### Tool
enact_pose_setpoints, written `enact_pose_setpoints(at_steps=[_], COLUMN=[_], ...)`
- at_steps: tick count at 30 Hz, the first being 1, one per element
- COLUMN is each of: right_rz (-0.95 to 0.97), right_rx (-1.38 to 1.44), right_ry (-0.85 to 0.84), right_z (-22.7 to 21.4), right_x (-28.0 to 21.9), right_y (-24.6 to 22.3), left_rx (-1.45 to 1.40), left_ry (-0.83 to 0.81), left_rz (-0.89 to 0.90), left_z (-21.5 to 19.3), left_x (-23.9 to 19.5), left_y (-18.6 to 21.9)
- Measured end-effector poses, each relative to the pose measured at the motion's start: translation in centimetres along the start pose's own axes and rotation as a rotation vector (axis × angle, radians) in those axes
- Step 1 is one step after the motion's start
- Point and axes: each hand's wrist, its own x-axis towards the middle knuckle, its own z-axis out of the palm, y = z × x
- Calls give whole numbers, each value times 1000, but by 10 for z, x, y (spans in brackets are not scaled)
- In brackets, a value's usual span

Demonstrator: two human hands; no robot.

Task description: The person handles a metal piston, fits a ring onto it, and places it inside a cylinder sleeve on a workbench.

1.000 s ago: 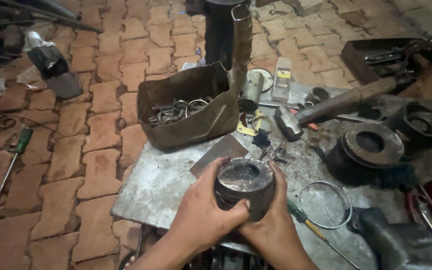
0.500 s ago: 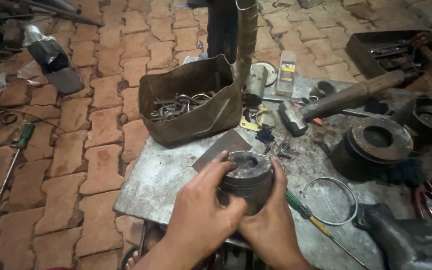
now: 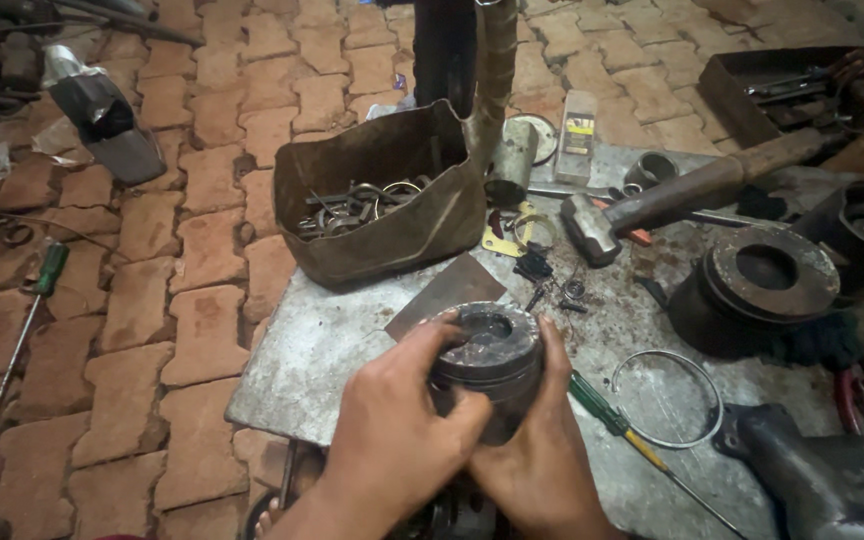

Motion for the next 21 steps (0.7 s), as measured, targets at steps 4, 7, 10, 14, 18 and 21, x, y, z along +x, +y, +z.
enact_pose_setpoints(at_steps=[4,7,10,14,18,21], right_rz=[-21,110,-32,-41,125,202], right_rx=[18,-73,-68,-70,-90,-91], right_ry=[-31,3,-7,-40,-41,-44], right_z=[-1,1,0,-2,-1,-1], right_x=[1,1,1,4,7,7], right_y=[2,2,2,-1,-6,-9], left_rx=[20,-7,11,89,158,179], left_ry=[20,12,10,24,-12,-14], left_rz=[23,34,82,159,186,248], left_z=[0,1,3,7,10,10], left_x=[2,3,2,1,0,0], left_y=[0,-2,-4,-8,-11,-12])
